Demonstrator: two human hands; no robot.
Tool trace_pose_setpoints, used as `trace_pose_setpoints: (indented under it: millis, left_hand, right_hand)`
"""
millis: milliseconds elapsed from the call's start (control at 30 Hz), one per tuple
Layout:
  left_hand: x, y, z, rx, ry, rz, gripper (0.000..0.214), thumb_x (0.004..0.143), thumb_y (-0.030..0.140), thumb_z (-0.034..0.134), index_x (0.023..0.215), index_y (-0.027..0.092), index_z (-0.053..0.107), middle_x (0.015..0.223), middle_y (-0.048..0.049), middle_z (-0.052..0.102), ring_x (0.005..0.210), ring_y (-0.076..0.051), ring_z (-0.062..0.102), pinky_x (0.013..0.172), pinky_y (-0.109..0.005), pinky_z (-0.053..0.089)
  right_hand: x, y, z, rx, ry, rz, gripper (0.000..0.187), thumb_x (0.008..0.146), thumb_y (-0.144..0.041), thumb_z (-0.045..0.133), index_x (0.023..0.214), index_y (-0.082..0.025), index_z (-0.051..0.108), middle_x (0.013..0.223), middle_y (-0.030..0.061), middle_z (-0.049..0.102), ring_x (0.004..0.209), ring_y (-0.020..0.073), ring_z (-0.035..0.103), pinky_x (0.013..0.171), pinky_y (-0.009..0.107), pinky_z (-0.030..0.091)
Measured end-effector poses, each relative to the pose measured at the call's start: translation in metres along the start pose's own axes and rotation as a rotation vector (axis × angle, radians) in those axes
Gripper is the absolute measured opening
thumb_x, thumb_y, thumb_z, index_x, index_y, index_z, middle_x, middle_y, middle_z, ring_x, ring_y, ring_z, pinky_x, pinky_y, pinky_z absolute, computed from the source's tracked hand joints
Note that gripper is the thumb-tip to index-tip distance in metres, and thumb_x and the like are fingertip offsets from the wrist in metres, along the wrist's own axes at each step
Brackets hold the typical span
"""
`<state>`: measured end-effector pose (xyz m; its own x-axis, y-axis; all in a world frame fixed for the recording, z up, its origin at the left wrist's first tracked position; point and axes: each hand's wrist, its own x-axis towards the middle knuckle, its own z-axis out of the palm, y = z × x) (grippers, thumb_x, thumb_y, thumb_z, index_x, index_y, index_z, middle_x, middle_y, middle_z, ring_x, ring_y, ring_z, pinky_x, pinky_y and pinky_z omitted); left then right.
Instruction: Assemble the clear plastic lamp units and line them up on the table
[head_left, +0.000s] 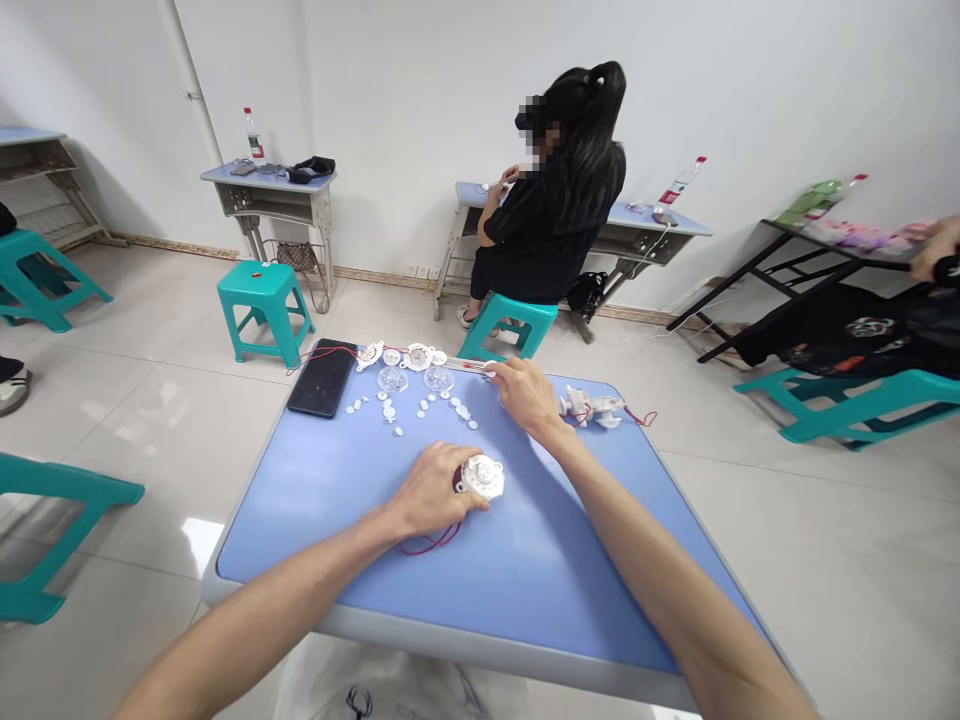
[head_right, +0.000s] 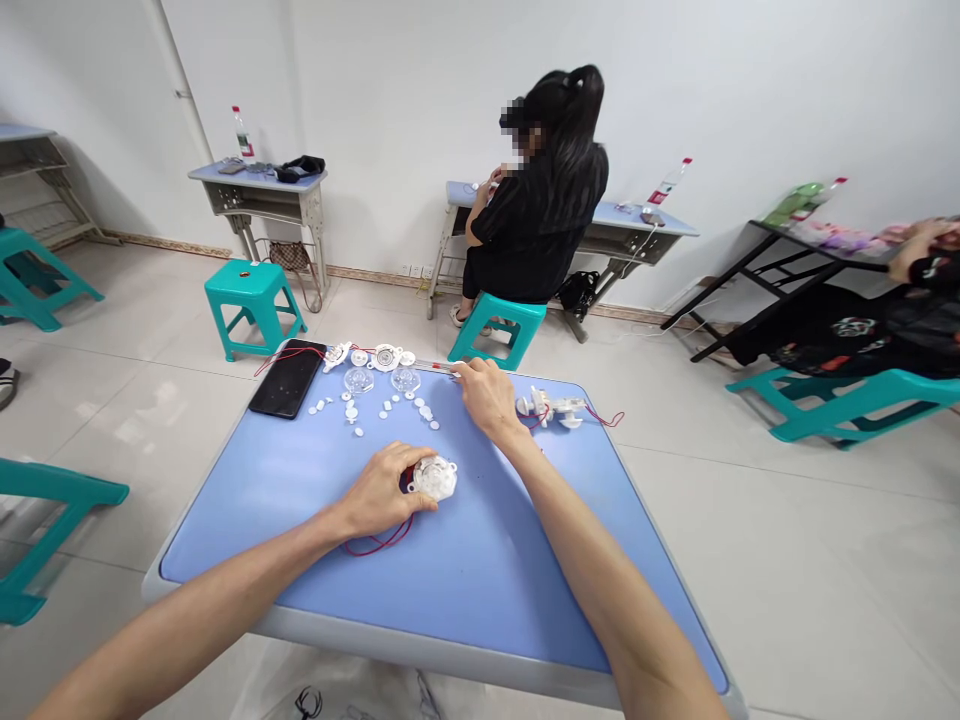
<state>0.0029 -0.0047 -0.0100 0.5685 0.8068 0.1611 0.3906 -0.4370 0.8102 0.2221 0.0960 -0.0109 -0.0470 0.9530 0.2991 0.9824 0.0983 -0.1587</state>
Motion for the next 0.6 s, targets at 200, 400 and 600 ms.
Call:
trace_pose_setpoints:
  millis: [200,400,600]
  left_hand:
    - [0.000,0.000,0.000,-0.005,-0.003,0.000,0.053,0.066,0.025,0.084,0.114,0.016,0.065,0.102,-0.0070,0.068,0.094,-0.023,0.058,0.088,-0.036,0.045]
    - [0.000,0.000,0.000,-0.008,-0.005,-0.002,0.053,0.066,0.026,0.083,0.115,0.016,0.065,0.102,-0.0068,0.068,0.093,-0.023,0.058,0.088,-0.035,0.045]
    - [0.000,-0.001,0.000,-0.001,-0.001,0.005,0.054,0.066,0.026,0.084,0.115,0.016,0.065,0.102,-0.0070,0.068,0.093,-0.023,0.058,0.088,-0.035,0.045]
  right_hand:
    - [-0.002,0.001,0.007,-0.107,-0.006,-0.069,0.033,0.095,-0.018,0.043,0.112,-0.023,0.070,0.100,0.0095,0.068,0.094,0.0228,0.052,0.070,0.031,0.035]
    - [-0.002,0.003,0.011,-0.147,0.001,-0.074,0.031,0.095,-0.019,0.044,0.109,-0.024,0.071,0.100,0.0081,0.068,0.093,0.0229,0.053,0.071,0.031,0.035]
    - [-0.003,0.001,0.009,-0.152,0.008,-0.082,0.028,0.094,-0.019,0.046,0.104,-0.022,0.072,0.100,0.0081,0.070,0.094,0.0240,0.055,0.071,0.032,0.036]
